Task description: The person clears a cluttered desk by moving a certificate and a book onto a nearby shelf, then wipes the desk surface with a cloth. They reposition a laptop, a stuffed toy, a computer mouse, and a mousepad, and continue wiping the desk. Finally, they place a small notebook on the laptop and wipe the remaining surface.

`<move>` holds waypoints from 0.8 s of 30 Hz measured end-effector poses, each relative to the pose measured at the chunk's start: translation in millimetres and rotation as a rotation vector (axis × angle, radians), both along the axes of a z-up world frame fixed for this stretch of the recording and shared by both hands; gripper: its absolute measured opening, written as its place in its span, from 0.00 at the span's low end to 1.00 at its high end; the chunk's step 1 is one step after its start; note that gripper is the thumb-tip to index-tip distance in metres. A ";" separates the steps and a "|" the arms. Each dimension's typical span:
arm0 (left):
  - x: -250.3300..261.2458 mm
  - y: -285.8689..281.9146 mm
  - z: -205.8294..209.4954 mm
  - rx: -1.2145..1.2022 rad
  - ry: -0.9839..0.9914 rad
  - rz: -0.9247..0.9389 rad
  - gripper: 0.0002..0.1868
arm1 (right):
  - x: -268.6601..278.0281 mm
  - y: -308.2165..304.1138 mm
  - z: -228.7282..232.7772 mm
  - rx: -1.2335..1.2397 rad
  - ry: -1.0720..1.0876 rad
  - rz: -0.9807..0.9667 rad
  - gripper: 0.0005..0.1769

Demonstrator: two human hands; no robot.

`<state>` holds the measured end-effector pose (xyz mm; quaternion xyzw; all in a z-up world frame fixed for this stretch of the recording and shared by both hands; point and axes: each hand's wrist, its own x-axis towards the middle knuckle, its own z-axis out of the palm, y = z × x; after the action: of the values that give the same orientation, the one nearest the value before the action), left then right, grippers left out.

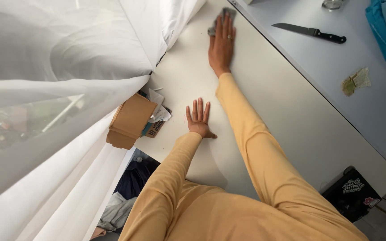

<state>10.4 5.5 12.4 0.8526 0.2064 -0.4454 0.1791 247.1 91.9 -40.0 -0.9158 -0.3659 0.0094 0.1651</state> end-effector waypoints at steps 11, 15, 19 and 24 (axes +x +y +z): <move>0.1 -3.1 -10.6 0.028 0.021 -0.042 0.81 | -82.0 -40.4 58.5 0.317 0.823 0.759 0.39; -0.7 0.8 -1.3 0.017 0.023 -0.066 0.80 | -19.8 -74.6 47.7 0.603 0.527 0.481 0.29; -1.1 -1.0 -1.8 0.074 0.010 -0.075 0.82 | 43.6 -61.6 36.3 0.244 0.321 0.272 0.33; -0.8 1.5 -0.5 0.014 0.031 -0.053 0.81 | 44.7 -11.5 -1.8 -0.034 -0.105 0.277 0.32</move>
<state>9.6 7.0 11.9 0.8522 0.1896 -0.4615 0.1579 291.8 80.4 -41.9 -0.8585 -0.4968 -0.0095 0.1272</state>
